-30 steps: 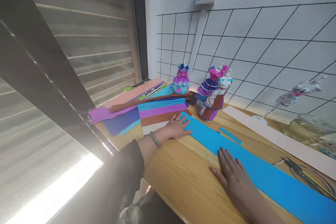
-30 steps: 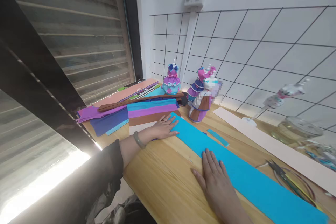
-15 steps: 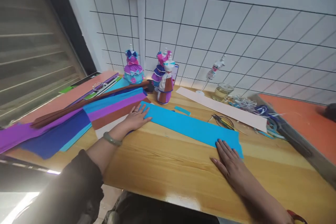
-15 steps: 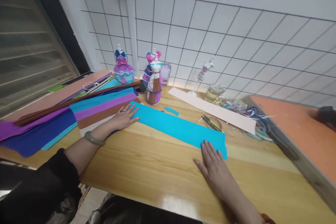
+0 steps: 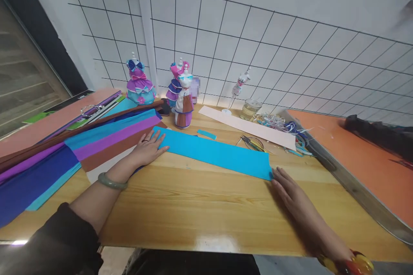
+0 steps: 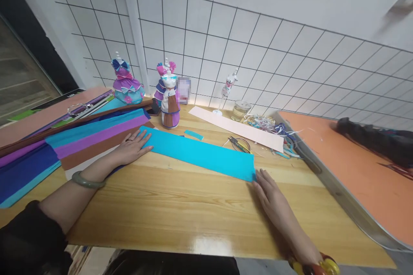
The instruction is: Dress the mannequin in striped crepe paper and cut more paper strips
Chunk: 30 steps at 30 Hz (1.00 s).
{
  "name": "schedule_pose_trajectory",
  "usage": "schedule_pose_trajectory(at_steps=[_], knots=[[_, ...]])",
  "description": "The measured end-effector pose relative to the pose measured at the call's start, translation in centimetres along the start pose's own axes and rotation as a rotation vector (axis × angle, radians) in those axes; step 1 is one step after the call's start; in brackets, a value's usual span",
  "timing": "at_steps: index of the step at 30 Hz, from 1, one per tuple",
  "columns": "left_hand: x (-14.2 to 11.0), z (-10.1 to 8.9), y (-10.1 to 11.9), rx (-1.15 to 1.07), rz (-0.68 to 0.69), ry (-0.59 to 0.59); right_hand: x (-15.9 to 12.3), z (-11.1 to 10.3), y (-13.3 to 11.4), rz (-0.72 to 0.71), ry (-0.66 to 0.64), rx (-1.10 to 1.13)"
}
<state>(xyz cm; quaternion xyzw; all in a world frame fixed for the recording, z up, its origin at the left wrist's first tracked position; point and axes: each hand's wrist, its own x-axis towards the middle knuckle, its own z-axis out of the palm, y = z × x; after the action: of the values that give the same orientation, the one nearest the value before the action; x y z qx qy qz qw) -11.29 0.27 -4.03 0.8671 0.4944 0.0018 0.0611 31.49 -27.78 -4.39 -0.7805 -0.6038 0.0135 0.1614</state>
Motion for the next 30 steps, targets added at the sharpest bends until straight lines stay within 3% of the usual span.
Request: schedule_pose_trajectory(at_steps=[6,10,15,19,24,30], knots=[[0.2,0.1,-0.1,-0.002,-0.005,-0.005,1.5,-0.7,1.1,0.097,0.182,0.08],[0.1,0.1,-0.1,-0.013,-0.011,-0.002,4.4,-0.1,1.2,0.008,0.212,0.018],[-0.5,-0.3,0.2,-0.041,-0.004,0.0,10.0,0.0,-0.1,-0.109,0.248,-0.05],[-0.7,-0.3,0.1,-0.072,0.009,0.018,13.0,0.2,-1.4,-0.154,0.211,-0.134],[-0.6,0.0,-0.1,-0.077,0.018,0.033,13.8,0.6,-2.2,-0.183,0.136,-0.175],[-0.5,-0.1,0.0,-0.051,0.009,0.007,13.9,1.1,-1.1,-0.174,0.159,-0.111]])
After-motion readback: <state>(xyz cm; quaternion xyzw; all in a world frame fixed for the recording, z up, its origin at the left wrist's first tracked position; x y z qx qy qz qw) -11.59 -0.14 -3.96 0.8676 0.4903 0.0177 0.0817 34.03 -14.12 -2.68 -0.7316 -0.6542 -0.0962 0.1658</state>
